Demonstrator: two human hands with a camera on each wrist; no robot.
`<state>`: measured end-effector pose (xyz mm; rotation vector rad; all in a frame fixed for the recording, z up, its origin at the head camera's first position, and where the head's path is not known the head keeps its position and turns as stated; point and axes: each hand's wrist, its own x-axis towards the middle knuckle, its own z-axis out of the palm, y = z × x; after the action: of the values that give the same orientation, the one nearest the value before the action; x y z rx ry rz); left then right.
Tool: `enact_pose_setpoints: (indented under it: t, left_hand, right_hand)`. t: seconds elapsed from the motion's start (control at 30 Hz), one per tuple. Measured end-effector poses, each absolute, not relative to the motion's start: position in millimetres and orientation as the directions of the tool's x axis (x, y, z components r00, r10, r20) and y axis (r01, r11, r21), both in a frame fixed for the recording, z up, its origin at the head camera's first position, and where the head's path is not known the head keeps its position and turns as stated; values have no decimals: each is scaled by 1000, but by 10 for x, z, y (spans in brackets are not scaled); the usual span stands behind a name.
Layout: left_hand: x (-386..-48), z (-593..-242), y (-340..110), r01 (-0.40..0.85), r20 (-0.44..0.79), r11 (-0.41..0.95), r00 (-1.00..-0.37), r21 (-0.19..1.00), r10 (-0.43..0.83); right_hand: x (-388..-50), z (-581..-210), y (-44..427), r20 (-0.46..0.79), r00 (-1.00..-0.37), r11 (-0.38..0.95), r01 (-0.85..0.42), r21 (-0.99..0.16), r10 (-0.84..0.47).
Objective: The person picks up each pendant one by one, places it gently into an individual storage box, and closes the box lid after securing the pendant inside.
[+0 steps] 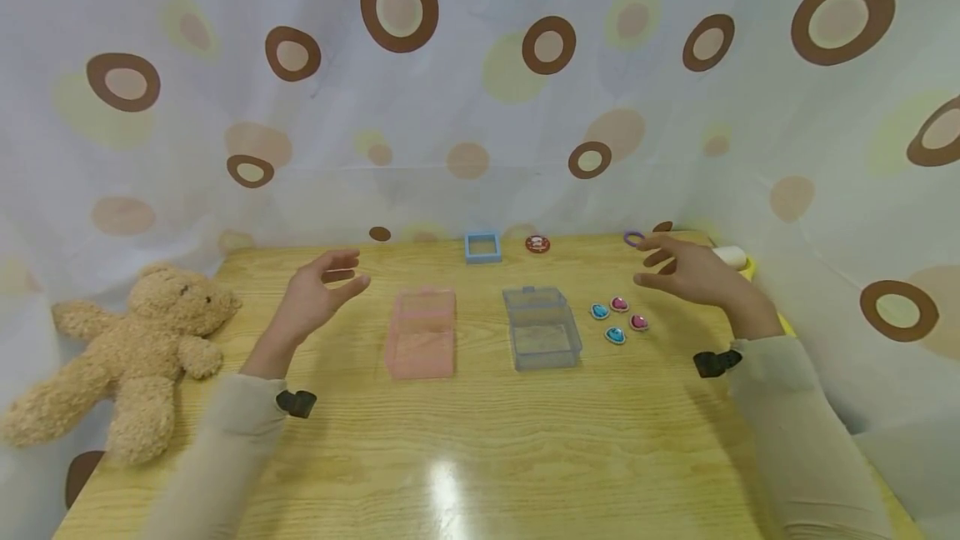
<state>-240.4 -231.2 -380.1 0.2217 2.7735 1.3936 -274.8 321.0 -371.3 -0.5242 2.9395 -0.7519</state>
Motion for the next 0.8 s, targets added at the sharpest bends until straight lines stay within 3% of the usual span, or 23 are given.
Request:
enact_pose_setpoints:
  t: [0.8]
  left_hand:
    - [-2302, -3979, -1912, 154, 90, 389, -980, 908, 178]
  right_hand:
    - [-2769, -3927, 3077, -7, -935, 801, -299, -518, -354]
